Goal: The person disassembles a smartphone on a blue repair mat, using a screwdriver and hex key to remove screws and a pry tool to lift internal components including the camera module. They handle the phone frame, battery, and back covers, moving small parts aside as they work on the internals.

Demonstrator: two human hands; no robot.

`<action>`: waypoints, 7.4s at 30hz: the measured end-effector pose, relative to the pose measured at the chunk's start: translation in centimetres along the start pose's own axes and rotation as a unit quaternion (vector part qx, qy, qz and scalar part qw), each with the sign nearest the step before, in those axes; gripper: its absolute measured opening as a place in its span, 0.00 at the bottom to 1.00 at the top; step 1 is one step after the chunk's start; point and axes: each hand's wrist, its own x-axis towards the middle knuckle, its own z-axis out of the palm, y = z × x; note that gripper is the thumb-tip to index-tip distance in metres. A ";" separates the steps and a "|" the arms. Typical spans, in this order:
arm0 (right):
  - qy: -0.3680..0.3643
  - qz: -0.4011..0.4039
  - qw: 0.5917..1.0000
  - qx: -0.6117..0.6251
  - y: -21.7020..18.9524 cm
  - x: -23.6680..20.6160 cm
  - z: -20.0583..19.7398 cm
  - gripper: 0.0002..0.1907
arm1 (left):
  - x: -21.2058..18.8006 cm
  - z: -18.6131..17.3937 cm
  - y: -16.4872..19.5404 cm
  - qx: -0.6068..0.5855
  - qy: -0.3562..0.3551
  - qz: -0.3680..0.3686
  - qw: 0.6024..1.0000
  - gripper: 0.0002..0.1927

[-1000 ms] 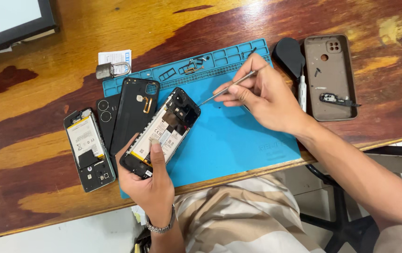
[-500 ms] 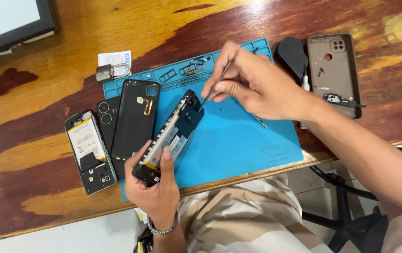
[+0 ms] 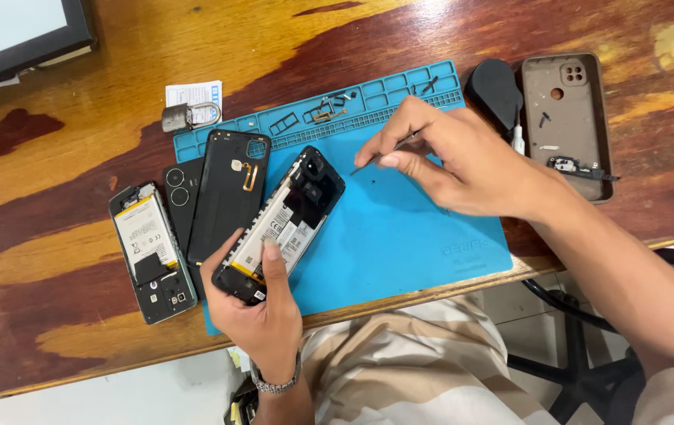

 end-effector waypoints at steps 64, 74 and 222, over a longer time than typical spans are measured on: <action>0.124 0.148 0.935 -0.297 -2.3 -4.3 5.8 0.08 | -0.2 -0.8 -1.0 -0.022 -0.033 0.006 0.999 0.17; 0.058 0.214 0.904 -0.366 -2.7 -4.3 5.7 0.23 | -0.2 -0.7 -0.9 -0.019 -0.028 0.007 0.999 0.17; 0.170 0.412 0.732 -0.514 -3.5 -11.8 -3.0 0.15 | -0.4 -1.2 -1.9 -0.219 0.043 0.008 0.975 0.16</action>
